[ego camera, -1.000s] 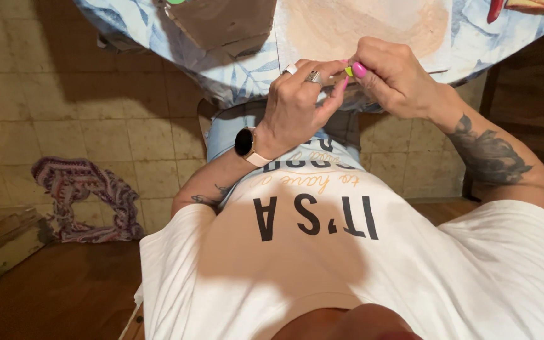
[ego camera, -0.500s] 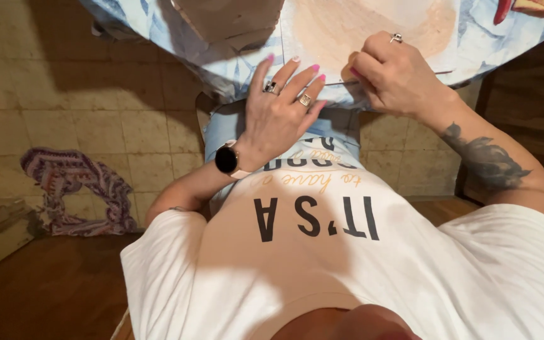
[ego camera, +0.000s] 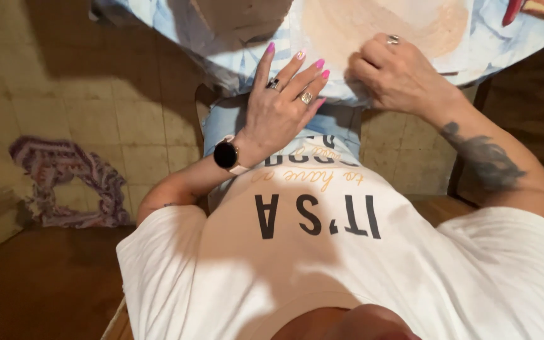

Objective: Decorating a small object with colorful mosaic pieces using glue

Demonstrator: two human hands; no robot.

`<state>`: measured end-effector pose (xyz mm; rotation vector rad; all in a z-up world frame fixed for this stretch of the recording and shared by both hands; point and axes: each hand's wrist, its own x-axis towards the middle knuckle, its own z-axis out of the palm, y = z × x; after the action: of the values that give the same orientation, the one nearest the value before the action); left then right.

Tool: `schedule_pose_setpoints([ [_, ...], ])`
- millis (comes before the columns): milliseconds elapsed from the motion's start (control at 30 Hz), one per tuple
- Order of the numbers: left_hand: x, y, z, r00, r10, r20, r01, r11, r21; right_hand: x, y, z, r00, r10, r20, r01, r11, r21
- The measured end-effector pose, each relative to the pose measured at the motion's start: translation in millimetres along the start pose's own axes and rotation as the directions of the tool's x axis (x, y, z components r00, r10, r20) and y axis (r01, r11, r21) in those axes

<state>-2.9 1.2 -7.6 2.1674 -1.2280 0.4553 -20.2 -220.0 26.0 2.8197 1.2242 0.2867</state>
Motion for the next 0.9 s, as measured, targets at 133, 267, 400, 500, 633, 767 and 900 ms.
schedule_pose_setpoints([
  [133,2,2,1,1.000,0.006,-0.006,-0.006,1.000,0.028,-15,9,7,0.997,0.010,0.082,-0.020,0.993,0.118],
  [267,2,4,2,1.000,0.011,0.002,-0.011,0.997,0.075,11,0,12,0.999,-0.024,0.034,0.023,0.999,0.040],
  [400,1,3,1,1.000,0.018,-0.007,-0.017,0.998,0.057,-6,9,5,0.988,-0.151,0.043,0.155,0.983,-0.103],
  [500,2,2,0,0.999,0.028,0.016,-0.029,0.996,0.082,-50,30,-13,0.893,-0.012,0.450,0.059,0.994,-0.090],
  [633,11,14,5,0.997,-0.049,0.067,0.050,0.999,-0.012,-45,18,-27,0.871,0.231,0.435,-0.152,0.966,-0.209],
  [767,43,25,0,0.980,-0.189,0.064,0.197,0.868,-0.455,-4,-12,-10,0.816,0.550,-0.178,-0.320,0.686,0.654],
  [900,68,24,-3,0.922,-0.359,0.144,0.327,0.523,-0.787,37,-30,-27,0.566,0.818,-0.100,-0.197,0.253,0.947],
])
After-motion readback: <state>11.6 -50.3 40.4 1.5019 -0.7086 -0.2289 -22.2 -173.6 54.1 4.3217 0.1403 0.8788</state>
